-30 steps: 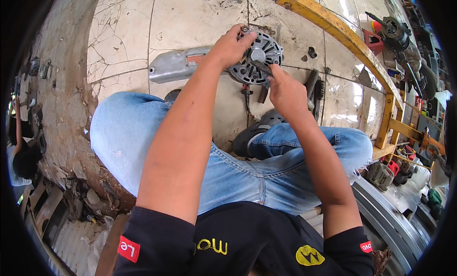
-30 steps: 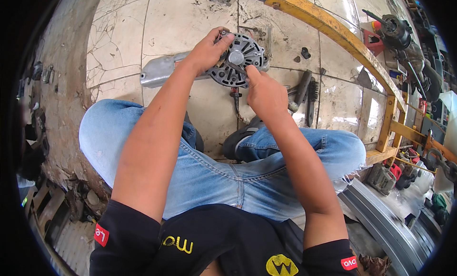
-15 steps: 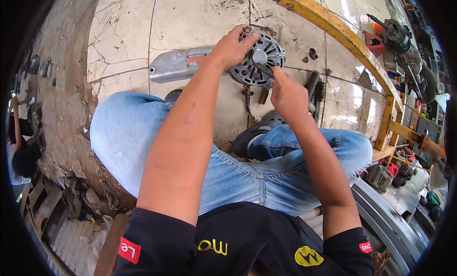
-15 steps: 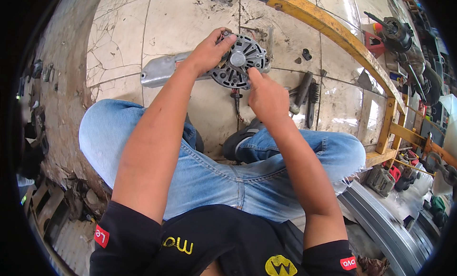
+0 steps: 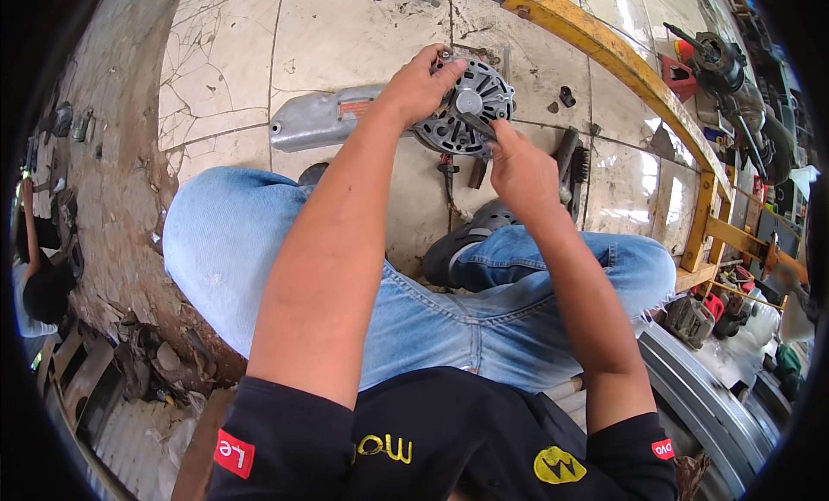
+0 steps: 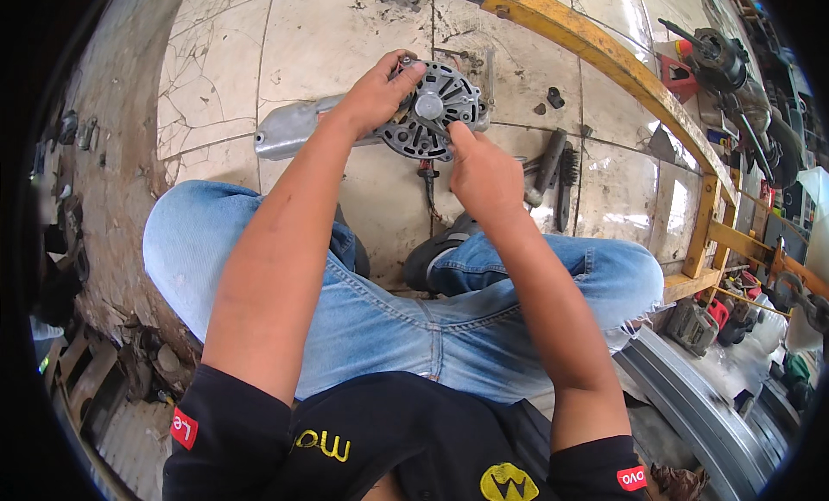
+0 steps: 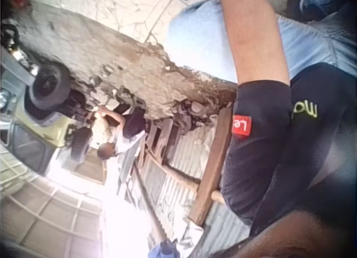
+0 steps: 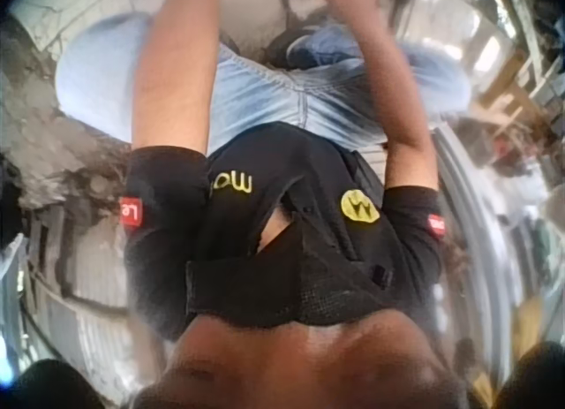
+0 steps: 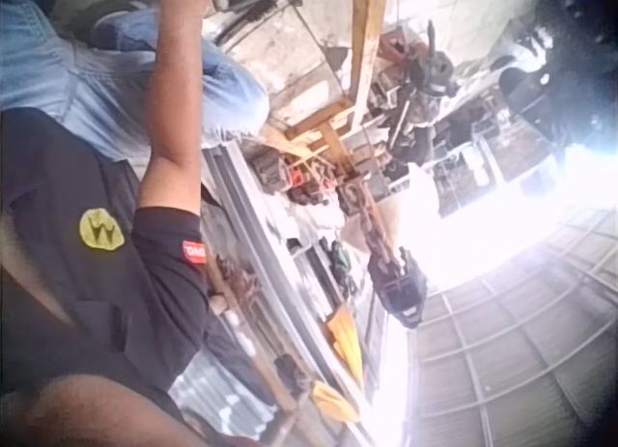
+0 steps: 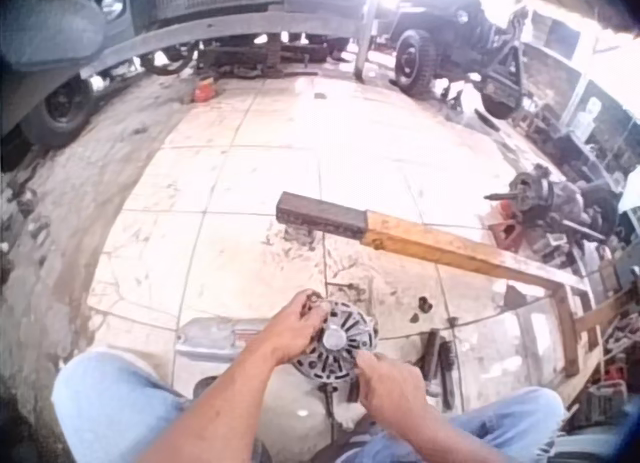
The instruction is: The person sits on the floor and uses a screwdriver to adjust or remove components from a circular motor or alternator part. They repeatedly insert the tool into slots around the central hub, rotate the part, and continue working on the same unit.
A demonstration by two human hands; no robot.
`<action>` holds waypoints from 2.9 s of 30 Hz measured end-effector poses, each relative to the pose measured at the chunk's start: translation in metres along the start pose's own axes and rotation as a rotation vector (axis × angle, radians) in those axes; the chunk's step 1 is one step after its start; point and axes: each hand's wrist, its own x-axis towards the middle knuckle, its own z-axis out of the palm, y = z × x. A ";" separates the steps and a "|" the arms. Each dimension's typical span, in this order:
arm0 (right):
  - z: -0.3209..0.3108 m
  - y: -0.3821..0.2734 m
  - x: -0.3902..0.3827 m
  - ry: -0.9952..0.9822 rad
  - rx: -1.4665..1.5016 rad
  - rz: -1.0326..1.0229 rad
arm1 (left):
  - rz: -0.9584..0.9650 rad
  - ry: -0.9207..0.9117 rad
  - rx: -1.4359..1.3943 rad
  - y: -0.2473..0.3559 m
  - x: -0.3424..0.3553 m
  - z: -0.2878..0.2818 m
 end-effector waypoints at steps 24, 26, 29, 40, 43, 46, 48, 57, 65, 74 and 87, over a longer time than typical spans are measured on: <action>-0.009 0.004 0.005 -0.022 -0.015 -0.037 | 0.000 -0.032 -0.038 0.004 0.003 -0.001; -0.009 0.005 0.007 -0.003 -0.049 -0.078 | 0.014 -0.037 -0.060 0.004 -0.002 -0.003; -0.003 0.005 0.004 0.020 -0.001 -0.018 | 0.034 -0.026 -0.058 0.000 0.006 -0.001; -0.016 0.003 0.013 -0.082 -0.052 -0.048 | -0.013 -0.025 -0.040 0.006 -0.002 0.000; -0.014 0.008 0.014 -0.039 -0.065 -0.086 | 0.003 -0.005 -0.065 0.008 0.001 0.001; -0.018 0.005 0.014 -0.087 -0.052 -0.057 | 0.011 -0.014 -0.053 0.003 0.003 0.000; -0.020 0.004 0.015 -0.096 -0.063 -0.052 | 0.017 -0.029 -0.055 0.004 0.003 0.000; -0.019 0.007 0.018 -0.086 -0.074 -0.084 | 0.001 -0.025 -0.055 0.013 -0.003 -0.003; -0.018 0.006 0.017 -0.040 -0.093 -0.147 | -0.021 -0.028 -0.063 0.001 0.004 -0.001; -0.015 0.008 0.013 -0.034 -0.071 -0.099 | 0.004 -0.054 -0.092 0.005 0.003 -0.002; -0.022 0.007 0.015 -0.114 -0.071 -0.057 | 0.028 -0.029 -0.073 -0.002 0.008 0.001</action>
